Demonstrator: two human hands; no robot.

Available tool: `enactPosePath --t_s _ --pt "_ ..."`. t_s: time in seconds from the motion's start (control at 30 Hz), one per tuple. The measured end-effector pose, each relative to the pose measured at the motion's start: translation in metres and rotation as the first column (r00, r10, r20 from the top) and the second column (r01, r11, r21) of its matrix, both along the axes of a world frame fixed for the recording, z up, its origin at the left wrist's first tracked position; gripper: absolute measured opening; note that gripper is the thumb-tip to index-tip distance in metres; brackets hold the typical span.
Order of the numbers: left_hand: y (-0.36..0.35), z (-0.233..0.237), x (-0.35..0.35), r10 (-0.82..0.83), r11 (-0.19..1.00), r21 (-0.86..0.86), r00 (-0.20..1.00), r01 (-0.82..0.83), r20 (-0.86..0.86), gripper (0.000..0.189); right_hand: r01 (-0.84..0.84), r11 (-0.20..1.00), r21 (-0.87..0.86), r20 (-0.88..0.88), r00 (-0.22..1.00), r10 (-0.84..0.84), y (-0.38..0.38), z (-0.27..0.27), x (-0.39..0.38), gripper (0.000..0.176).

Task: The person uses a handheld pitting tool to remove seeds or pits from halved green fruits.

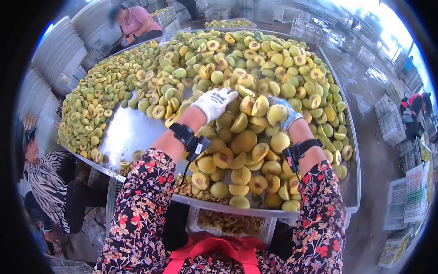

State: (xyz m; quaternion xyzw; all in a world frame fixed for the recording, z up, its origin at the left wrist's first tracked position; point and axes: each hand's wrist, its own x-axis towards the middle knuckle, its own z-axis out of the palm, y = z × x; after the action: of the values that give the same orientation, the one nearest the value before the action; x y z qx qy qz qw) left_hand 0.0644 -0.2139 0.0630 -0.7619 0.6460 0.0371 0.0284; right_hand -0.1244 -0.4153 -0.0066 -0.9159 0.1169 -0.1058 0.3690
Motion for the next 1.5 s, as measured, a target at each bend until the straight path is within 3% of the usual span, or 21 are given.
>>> enactPosePath --t_s 0.07,0.13,0.23,0.33,0.5,0.57,0.63,0.67,0.7,0.77,0.87,0.93,1.0,1.03,1.1,1.2,1.23,1.27,1.37,1.43,1.5 --pt "0.006 -0.003 -0.017 -0.064 0.998 0.008 0.996 0.063 0.067 0.049 0.125 0.985 0.117 -0.037 0.992 -0.121 0.041 0.023 -0.025 0.039" --pt "0.008 -0.002 -0.029 -0.075 0.997 0.027 0.994 0.074 0.075 0.048 0.216 0.949 -0.229 -0.021 0.974 -0.227 0.061 0.033 -0.039 0.036" --pt "-0.005 0.013 -0.029 -0.106 0.993 0.059 0.992 0.102 0.073 0.045 0.224 0.927 -0.301 -0.051 0.967 -0.25 0.05 0.019 -0.04 0.038" --pt "0.014 0.028 -0.046 0.051 0.999 0.003 0.998 -0.051 0.035 0.05 0.319 0.886 -0.336 -0.063 0.931 -0.359 0.101 0.038 -0.073 0.036" --pt "0.053 0.026 -0.058 0.183 0.872 -0.317 0.849 -0.373 -0.495 0.052 0.317 0.633 -0.706 0.123 0.935 -0.332 0.123 0.005 -0.093 0.042" --pt "0.093 0.036 -0.082 0.125 0.858 -0.039 0.281 -0.513 -0.952 0.042 0.338 0.764 -0.549 0.162 0.94 -0.3 0.127 0.006 -0.099 0.043" --pt "0.124 0.019 -0.1 -0.003 0.82 0.0 -0.005 -0.572 -1.0 0.037 0.337 0.88 -0.333 0.245 0.933 -0.265 0.127 0.008 -0.105 0.044" --pt "0.113 0.012 -0.106 -0.109 0.799 -0.093 0.009 -0.594 -0.994 0.037 0.308 0.917 -0.253 0.391 0.9 -0.195 0.094 -0.003 -0.089 0.043" --pt "0.128 0.008 -0.12 -0.111 0.778 -0.011 -0.119 -0.628 -0.987 0.039 0.285 0.958 -0.021 0.31 0.913 -0.265 0.118 0.022 -0.102 0.041" --pt "0.156 -0.001 -0.14 -0.089 0.759 0.229 -0.446 -0.61 -0.891 0.042 0.311 0.95 -0.021 0.364 0.888 -0.283 0.163 0.047 -0.128 0.039" --pt "0.189 -0.004 -0.181 -0.193 0.831 -0.028 -0.241 -0.556 -0.951 0.047 0.149 0.983 0.105 0.31 0.935 -0.175 0.218 0.053 -0.163 0.038" --pt "0.176 -0.023 -0.171 -0.191 0.835 0.106 -0.465 -0.539 -0.864 0.042 0.052 0.977 0.209 0.252 0.962 -0.105 0.224 0.05 -0.171 0.041" --pt "0.188 -0.018 -0.156 -0.252 0.858 -0.374 0.344 -0.353 -0.904 0.044 0.032 0.958 0.284 0.145 0.986 -0.076 0.242 0.05 -0.183 0.042" --pt "0.19 -0.009 -0.151 -0.191 0.871 -0.283 0.255 -0.402 -0.948 0.039 0.031 0.959 0.282 0.163 0.983 -0.08 0.247 0.05 -0.188 0.042" --pt "0.187 0.036 -0.146 -0.007 0.829 0.068 -0.133 -0.555 -0.991 0.031 0.024 0.959 0.283 0.2 0.976 -0.083 0.258 0.048 -0.198 0.042" --pt "0.21 0.11 -0.15 0.092 0.754 -0.101 0.256 -0.649 -0.962 0.024 -0.02 0.903 0.429 0.183 0.981 -0.066 0.251 0.054 -0.202 0.039" --pt "0.228 0.127 -0.133 0.128 0.825 -0.089 0.338 -0.558 -0.932 0.024 -0.028 0.871 0.491 0.168 0.984 -0.064 0.258 0.064 -0.207 0.039" --pt "0.241 0.155 -0.144 0.141 0.807 -0.059 0.288 -0.587 -0.947 0.025 -0.001 0.821 0.572 0.091 0.994 -0.063 0.267 0.086 -0.216 0.036" --pt "0.269 0.178 -0.158 0.119 0.77 -0.141 0.358 -0.622 -0.926 0.028 -0.127 0.898 0.421 0.286 0.958 0.001 0.265 0.082 -0.206 0.034" --pt "0.28 0.162 -0.191 0.05 0.695 -0.134 0.233 -0.706 -0.971 0.025 -0.219 0.889 0.403 0.371 0.927 0.06 0.284 0.097 -0.206 0.031" --pt "0.295 0.11 -0.204 -0.043 0.696 -0.26 0.322 -0.669 -0.946 0.033 -0.32 0.843 0.433 0.475 0.875 0.089 0.309 0.101 -0.211 0.03"
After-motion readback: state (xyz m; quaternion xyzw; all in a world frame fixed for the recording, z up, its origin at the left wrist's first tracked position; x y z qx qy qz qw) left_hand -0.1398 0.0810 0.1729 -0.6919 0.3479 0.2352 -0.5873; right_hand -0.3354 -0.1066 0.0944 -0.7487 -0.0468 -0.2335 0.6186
